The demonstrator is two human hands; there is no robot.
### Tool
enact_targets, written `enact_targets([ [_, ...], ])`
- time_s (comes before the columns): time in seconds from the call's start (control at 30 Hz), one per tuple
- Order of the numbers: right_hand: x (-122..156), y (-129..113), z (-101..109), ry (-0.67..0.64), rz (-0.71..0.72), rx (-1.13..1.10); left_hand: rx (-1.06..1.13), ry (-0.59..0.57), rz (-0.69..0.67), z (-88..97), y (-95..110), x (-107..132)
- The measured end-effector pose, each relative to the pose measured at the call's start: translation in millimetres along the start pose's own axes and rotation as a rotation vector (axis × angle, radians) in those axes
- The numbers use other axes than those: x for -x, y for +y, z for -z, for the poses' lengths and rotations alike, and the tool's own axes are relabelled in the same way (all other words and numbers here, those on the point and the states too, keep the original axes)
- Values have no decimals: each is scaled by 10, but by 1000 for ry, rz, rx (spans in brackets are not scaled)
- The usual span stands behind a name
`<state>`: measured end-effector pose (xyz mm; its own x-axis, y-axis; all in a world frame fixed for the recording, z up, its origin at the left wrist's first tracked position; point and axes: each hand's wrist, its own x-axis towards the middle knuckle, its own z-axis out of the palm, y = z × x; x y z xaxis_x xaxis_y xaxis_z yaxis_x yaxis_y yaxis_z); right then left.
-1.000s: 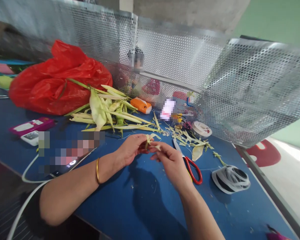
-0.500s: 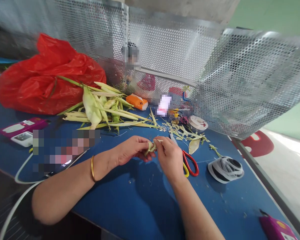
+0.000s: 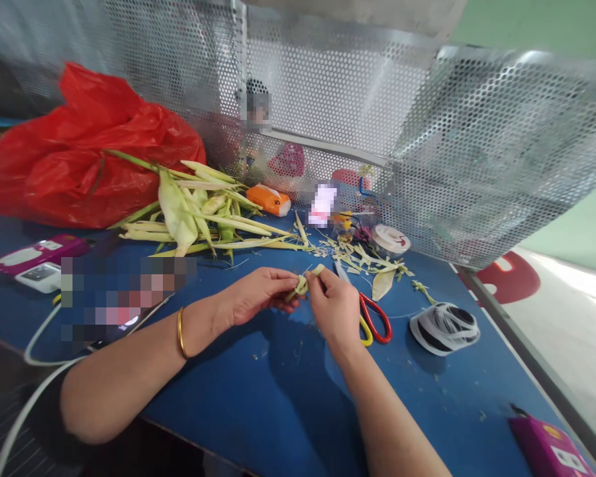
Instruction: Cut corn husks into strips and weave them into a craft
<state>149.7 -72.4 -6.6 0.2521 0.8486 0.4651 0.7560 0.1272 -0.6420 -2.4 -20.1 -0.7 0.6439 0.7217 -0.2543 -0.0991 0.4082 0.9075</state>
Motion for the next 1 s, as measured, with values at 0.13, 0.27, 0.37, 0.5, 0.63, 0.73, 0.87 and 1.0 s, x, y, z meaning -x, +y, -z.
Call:
enact_targets([
  [0.13, 27, -19, -33, 31, -23, -16, -28, 80, -44, -37, -14, 11],
  [0.27, 48, -23, -56, 75, -55, -8, -42, 24, -78, -60, -8, 23],
  [0.37, 54, -17, -67, 92, -69, -1, -65, 2, -116, -69, -10, 24],
  [0.5, 56, -29, -73, 93, -91, -46, -212, 41, -214, -74, -49, 7],
  [0.63, 47, -54, -69, 82, -120, -118, -337, 66, -289, -85, -74, 10],
  [0.73, 40, -63, -67, 68, -153, -163, -348, 75, -298, -100, -71, 19],
  [0.87, 41, -60, -69, 66, -167, -173, -261, 136, -284, -112, -68, 14],
  [1.0, 43, -47, -80, 58, -197, -197, -212, 141, -274, -122, -64, 7],
])
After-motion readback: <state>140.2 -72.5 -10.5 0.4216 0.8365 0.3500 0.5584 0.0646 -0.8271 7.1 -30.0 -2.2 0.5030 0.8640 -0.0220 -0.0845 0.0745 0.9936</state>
